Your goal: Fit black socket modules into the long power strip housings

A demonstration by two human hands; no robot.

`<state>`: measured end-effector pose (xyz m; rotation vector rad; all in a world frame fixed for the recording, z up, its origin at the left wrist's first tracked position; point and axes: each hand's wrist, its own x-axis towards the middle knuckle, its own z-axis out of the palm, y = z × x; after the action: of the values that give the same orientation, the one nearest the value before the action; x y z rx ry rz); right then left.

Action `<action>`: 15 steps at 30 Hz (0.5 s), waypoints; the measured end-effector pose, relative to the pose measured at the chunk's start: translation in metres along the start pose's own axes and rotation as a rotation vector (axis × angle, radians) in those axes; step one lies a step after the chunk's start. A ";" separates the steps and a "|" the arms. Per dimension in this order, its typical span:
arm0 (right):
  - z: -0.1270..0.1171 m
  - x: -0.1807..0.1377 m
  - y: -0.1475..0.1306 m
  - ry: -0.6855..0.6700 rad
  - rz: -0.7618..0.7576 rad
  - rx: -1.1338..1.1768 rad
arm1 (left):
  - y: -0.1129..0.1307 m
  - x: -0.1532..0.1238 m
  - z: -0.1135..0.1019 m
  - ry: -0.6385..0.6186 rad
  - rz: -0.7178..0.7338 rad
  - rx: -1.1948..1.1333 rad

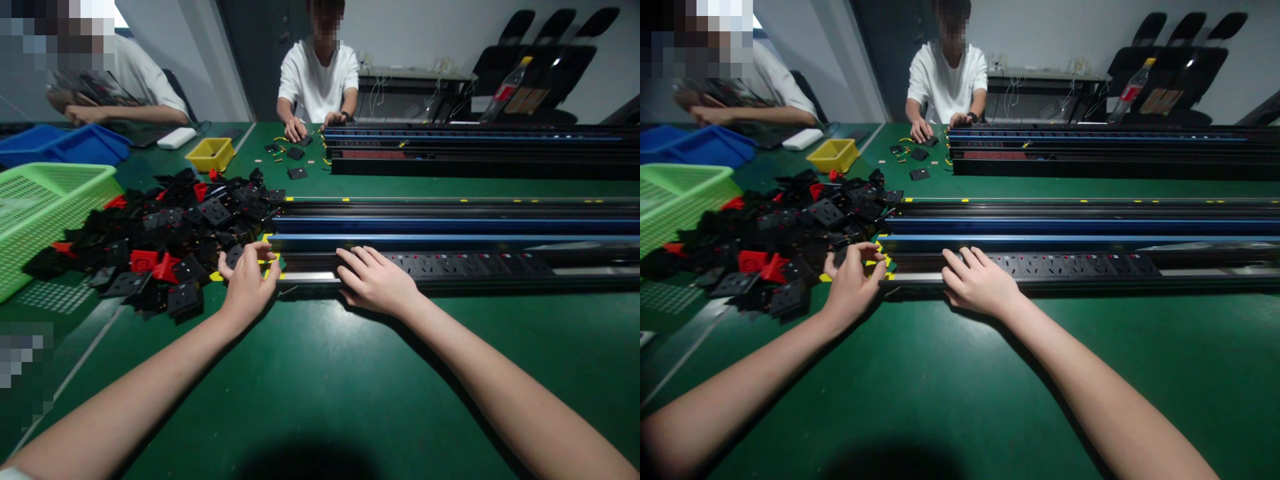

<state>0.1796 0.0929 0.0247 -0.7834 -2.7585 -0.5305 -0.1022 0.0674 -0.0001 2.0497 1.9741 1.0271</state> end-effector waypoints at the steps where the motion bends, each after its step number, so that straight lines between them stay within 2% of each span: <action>1: 0.000 0.000 0.000 0.002 0.000 -0.004 | 0.001 0.000 0.000 -0.006 -0.011 -0.001; 6: -0.001 0.000 -0.001 0.007 0.003 -0.018 | 0.003 0.001 0.000 -0.013 -0.061 0.032; 10: -0.001 0.000 -0.001 0.009 0.004 -0.023 | 0.001 0.003 -0.001 0.037 -0.038 0.028; 15: 0.000 0.000 -0.001 0.021 0.003 -0.024 | -0.008 0.007 -0.005 0.121 -0.028 -0.127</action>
<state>0.1791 0.0922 0.0242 -0.7825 -2.7368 -0.5691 -0.1119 0.0729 0.0021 1.9319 1.9312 1.2628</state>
